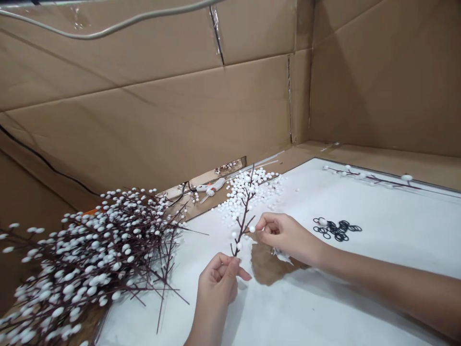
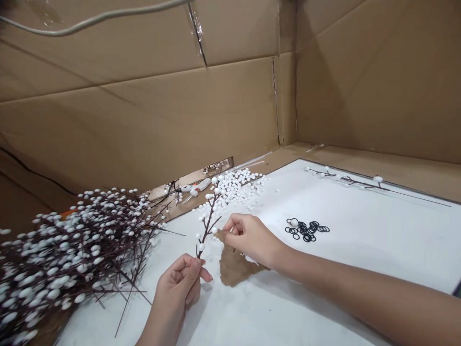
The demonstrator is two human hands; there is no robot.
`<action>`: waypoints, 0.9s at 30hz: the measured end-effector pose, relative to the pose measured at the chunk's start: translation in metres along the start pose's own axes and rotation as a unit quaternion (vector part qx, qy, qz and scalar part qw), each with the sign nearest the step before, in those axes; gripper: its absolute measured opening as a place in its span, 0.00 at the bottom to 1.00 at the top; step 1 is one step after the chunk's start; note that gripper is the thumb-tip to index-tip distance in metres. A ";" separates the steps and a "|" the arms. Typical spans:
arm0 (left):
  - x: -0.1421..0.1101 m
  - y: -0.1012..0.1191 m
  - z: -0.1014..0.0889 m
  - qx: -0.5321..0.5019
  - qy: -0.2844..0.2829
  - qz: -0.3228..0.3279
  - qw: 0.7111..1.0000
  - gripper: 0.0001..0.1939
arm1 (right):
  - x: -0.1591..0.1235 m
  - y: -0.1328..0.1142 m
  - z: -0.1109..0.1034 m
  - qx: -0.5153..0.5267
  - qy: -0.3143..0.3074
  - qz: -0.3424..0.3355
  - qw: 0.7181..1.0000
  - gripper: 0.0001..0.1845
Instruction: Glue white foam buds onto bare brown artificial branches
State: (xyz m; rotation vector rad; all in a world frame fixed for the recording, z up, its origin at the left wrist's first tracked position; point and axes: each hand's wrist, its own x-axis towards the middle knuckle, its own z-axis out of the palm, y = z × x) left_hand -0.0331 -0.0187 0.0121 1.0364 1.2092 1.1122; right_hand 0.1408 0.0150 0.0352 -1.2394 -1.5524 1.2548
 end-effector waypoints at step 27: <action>-0.003 0.001 -0.001 -0.042 -0.026 -0.029 0.998 0.19 | -0.004 0.003 0.005 0.018 0.004 0.042 0.999 0.04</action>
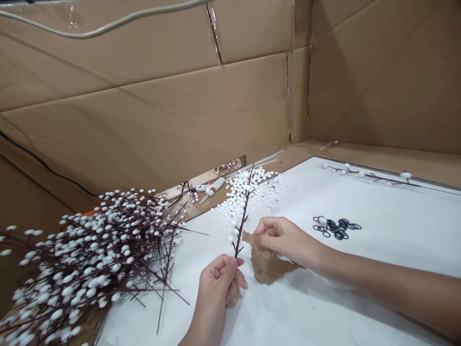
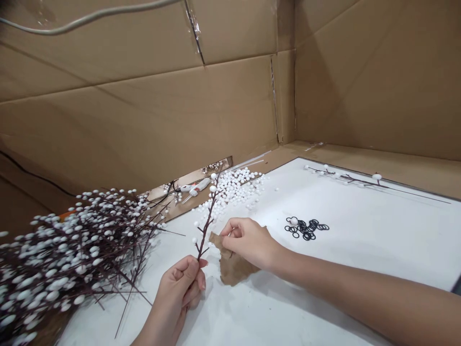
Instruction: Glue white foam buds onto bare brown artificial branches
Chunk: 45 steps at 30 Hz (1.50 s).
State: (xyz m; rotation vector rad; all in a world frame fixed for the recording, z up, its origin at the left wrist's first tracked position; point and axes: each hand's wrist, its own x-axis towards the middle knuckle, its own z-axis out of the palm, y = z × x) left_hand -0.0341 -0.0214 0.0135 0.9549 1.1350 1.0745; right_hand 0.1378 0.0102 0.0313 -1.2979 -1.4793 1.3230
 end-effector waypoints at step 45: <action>0.010 -0.007 -0.011 0.011 -0.103 -0.073 0.992 0.25 | 0.011 -0.009 -0.033 0.127 0.052 -0.035 0.990 0.07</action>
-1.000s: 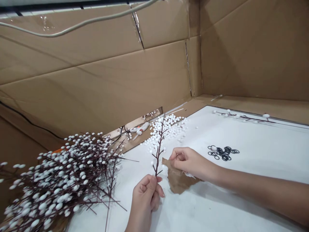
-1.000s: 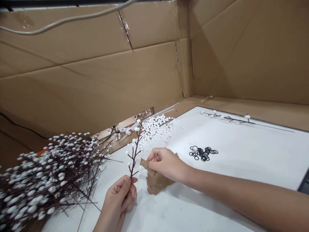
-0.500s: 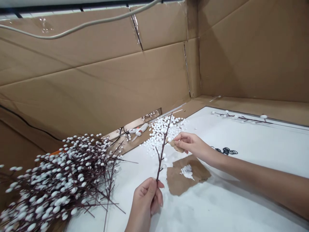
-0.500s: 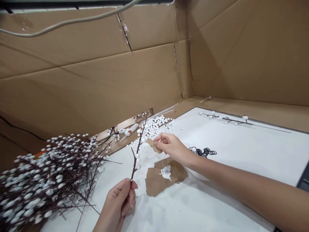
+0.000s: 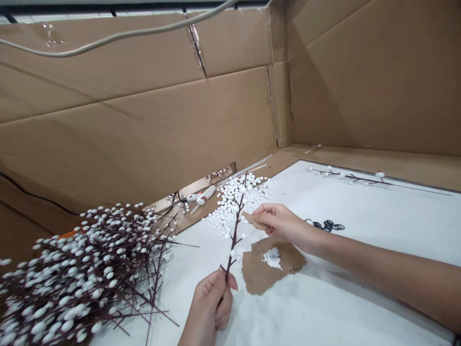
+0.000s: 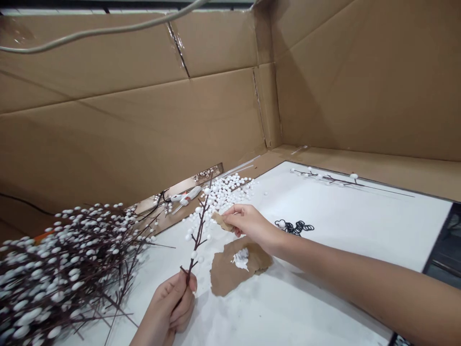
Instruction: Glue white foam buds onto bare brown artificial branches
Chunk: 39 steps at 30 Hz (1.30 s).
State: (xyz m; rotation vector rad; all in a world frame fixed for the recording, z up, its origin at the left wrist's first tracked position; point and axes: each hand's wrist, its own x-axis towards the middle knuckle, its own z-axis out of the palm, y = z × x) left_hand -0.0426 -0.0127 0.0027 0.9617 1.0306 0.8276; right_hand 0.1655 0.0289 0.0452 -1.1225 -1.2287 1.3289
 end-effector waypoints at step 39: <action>0.001 0.009 -0.003 -0.044 -0.010 -0.061 0.997 0.25 | 0.008 0.002 -0.013 -0.058 -0.006 -0.081 0.995 0.02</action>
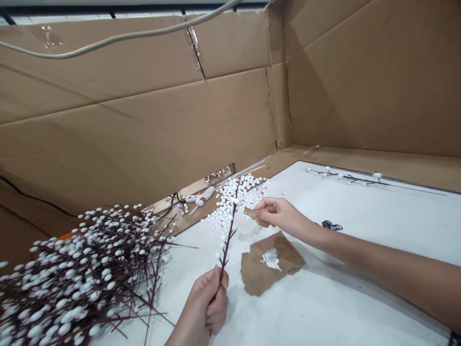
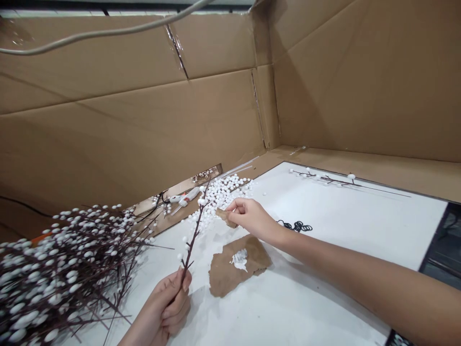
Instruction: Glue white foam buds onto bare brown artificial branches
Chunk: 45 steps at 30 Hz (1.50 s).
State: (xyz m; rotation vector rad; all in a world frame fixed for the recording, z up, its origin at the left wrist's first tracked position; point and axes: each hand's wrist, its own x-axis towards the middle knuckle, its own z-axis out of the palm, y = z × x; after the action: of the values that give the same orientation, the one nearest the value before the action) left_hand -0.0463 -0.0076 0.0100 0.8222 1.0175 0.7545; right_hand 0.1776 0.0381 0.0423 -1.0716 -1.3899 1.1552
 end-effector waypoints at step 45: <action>0.002 -0.003 0.002 0.029 0.021 0.023 0.999 0.26 | -0.015 -0.016 0.002 0.114 -0.077 0.117 0.984 0.05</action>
State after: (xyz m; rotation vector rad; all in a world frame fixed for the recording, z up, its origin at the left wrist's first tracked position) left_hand -0.0429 -0.0085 0.0070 0.8845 1.0641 0.7867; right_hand 0.1772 0.0211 0.0560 -1.0160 -1.2345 1.5579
